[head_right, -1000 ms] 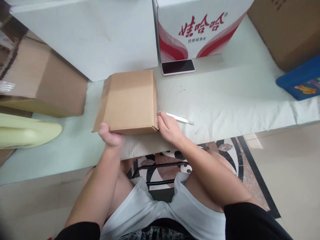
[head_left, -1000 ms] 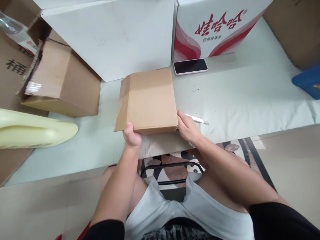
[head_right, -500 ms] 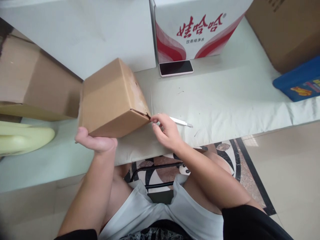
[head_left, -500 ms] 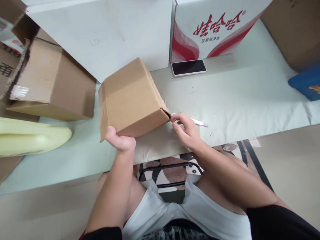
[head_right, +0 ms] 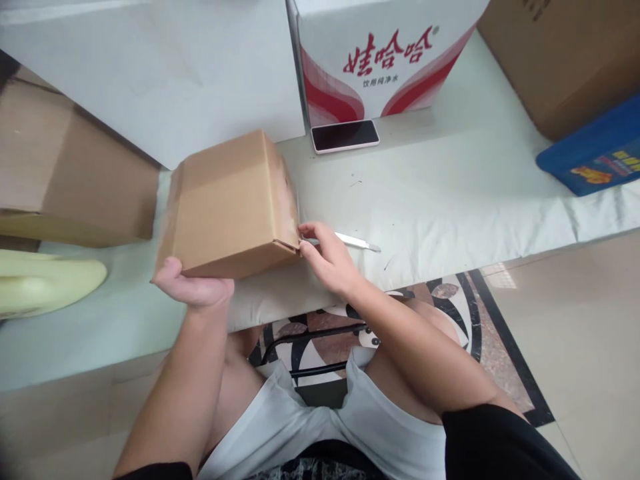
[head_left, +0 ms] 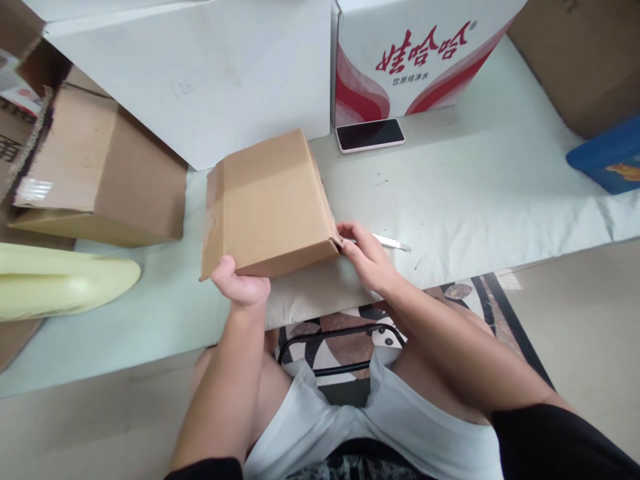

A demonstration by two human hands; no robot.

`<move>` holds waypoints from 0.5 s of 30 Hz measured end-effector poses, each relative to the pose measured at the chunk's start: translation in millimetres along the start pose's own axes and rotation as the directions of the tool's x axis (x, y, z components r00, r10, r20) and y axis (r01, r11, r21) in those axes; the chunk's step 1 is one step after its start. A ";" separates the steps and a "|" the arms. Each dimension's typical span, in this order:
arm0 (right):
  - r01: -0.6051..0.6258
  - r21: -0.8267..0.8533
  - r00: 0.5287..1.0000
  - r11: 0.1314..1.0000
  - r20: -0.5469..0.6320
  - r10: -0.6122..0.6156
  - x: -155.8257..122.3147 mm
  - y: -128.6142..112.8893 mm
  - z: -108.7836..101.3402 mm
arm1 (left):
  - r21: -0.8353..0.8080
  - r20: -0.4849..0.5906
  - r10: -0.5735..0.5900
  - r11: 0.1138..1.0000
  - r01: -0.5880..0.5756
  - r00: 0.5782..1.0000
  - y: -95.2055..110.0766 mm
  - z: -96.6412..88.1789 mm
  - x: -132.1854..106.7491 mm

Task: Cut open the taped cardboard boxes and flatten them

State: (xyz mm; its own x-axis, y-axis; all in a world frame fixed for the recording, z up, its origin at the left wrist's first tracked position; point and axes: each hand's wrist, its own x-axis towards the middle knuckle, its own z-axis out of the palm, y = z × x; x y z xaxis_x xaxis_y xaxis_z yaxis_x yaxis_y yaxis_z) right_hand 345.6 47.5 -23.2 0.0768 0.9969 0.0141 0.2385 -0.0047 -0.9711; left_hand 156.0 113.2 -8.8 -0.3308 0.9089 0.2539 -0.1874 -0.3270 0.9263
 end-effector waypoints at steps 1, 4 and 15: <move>0.008 0.029 1.000 1.000 0.003 -0.008 0.3 0.8 -0.4 | -0.051 0.004 -0.033 0.998 0.034 0.999 5.5 3.0 1.0; 0.025 0.092 1.000 0.995 0.007 -0.026 1.8 1.8 -1.2 | -0.172 -0.005 -0.112 0.979 0.110 0.994 12.7 3.5 5.5; 0.007 0.102 0.998 0.995 -0.062 -0.001 6.0 4.9 -3.7 | -0.145 0.085 -0.236 0.958 0.246 0.968 15.0 1.6 4.1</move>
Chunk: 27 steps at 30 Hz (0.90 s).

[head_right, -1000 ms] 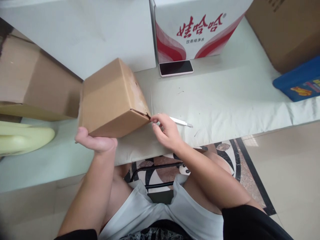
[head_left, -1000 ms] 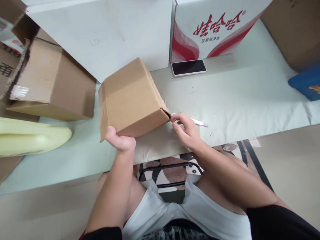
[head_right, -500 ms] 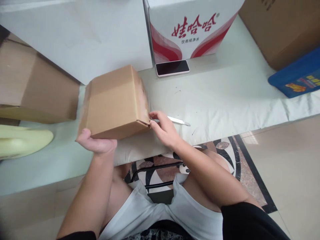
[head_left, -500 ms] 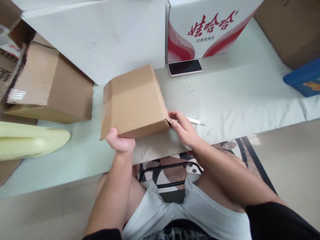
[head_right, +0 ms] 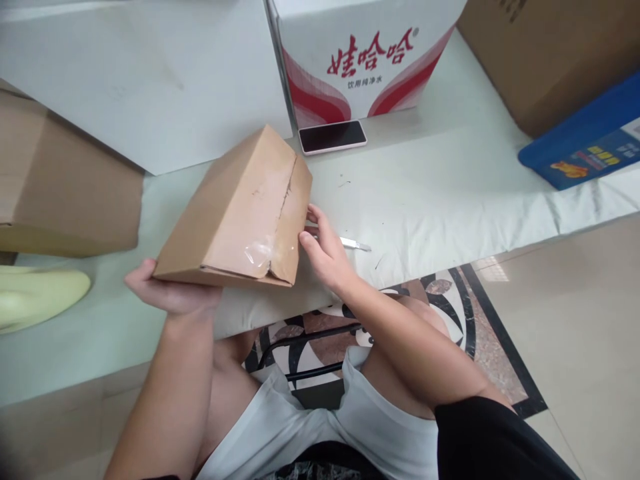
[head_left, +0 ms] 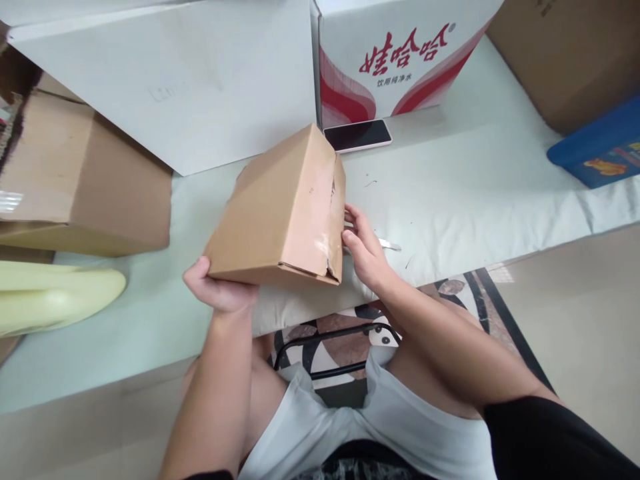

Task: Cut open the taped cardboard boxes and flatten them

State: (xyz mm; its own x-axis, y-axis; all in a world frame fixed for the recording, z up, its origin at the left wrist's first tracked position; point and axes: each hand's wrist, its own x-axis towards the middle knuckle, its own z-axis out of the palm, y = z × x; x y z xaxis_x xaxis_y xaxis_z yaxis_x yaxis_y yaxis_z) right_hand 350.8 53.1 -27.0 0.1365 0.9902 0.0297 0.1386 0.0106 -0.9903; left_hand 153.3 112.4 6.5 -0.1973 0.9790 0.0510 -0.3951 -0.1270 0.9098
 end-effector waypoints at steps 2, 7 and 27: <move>-0.008 -0.026 1.000 1.000 -0.004 0.008 0.0 1.0 0.1 | 0.017 0.020 -0.008 1.000 0.008 1.000 1.3 4.1 -2.7; 0.015 -0.032 0.999 0.999 -0.036 -0.016 -0.8 0.0 -0.3 | 0.123 0.053 0.077 0.989 -0.083 0.996 -12.1 -3.9 -1.2; 0.029 0.042 0.977 0.999 -0.210 -0.019 4.5 2.2 3.3 | 0.600 0.338 0.134 0.732 -0.323 0.932 -26.0 -48.6 16.5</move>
State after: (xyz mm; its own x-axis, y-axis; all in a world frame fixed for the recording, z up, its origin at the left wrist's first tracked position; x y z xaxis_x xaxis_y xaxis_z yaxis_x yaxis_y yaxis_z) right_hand 348.5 58.0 -29.5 0.3370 0.9384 0.0766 0.1012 0.0448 -0.9939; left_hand 116.8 124.1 -36.3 0.0667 0.9490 0.3083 0.3132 -0.3133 0.8965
